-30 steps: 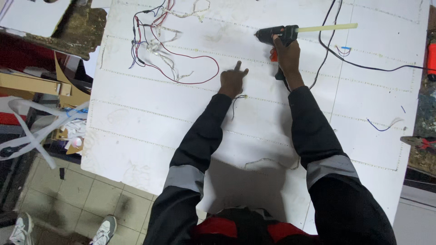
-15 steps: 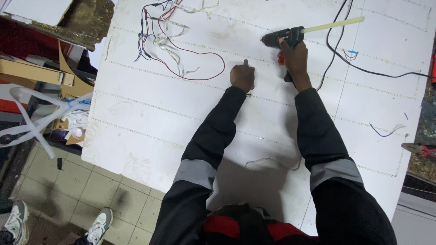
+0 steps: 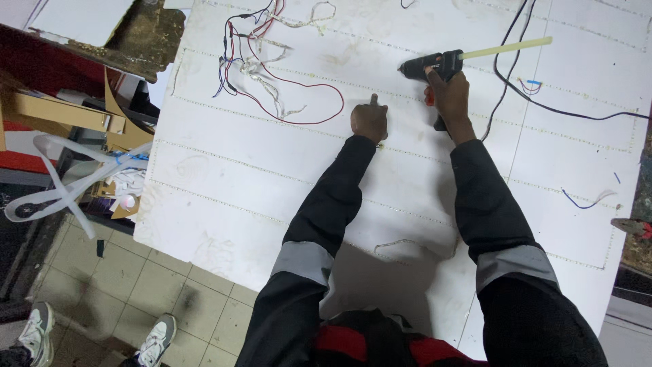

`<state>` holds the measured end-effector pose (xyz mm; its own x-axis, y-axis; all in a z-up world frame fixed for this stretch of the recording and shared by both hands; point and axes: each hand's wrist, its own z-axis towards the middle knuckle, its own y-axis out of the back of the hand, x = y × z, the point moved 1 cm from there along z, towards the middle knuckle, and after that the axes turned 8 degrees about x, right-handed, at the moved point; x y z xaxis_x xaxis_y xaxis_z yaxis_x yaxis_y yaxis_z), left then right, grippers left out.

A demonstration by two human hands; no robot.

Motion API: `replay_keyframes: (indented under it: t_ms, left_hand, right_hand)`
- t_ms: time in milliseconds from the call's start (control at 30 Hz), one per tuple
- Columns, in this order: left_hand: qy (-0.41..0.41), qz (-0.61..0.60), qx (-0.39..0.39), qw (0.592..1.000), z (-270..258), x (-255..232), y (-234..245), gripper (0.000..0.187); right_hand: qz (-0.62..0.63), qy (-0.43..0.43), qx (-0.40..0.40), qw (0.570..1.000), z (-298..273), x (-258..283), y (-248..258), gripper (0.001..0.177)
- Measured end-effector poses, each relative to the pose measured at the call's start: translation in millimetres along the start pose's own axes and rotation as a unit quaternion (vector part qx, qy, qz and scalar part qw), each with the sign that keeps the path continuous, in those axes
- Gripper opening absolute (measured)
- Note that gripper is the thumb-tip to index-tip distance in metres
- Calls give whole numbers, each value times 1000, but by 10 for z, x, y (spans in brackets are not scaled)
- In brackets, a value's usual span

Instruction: The person uses a hot glue gun to apply adhesive along a white board and secures wires in place. They repeatedly apply glue and press the wires down, working across the board surface.

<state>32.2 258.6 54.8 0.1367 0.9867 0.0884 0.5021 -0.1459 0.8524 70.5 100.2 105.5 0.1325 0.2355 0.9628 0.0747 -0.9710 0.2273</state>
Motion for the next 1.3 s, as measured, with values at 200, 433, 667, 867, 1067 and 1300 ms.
replay_keyframes:
  t_ms: [200, 433, 667, 867, 1067, 1300]
  left_hand:
    - [-19, -48, 17, 998, 9, 26, 38, 77]
    - [1, -4, 26, 1000, -5, 4, 12, 72]
    - [-9, -50, -74, 996, -39, 18, 9, 56]
    - [-3, -32, 41, 999, -58, 20, 88, 75]
    - [-14, -54, -32, 998, -106, 32, 82, 61]
    - [-9, -51, -66, 996, -151, 32, 89, 51]
  right_hand:
    - [-25, 25, 12, 999, -52, -28, 29, 27]
    - [-66, -9, 11, 998, -155, -31, 79, 35]
    - [-98, 10, 26, 995, -315, 58, 106, 47]
    - [-96, 5, 42, 994, -381, 73, 123, 51]
    - [-79, -33, 23, 996, -466, 117, 121, 30]
    - [-58, -38, 34, 997, -636, 44, 199, 34]
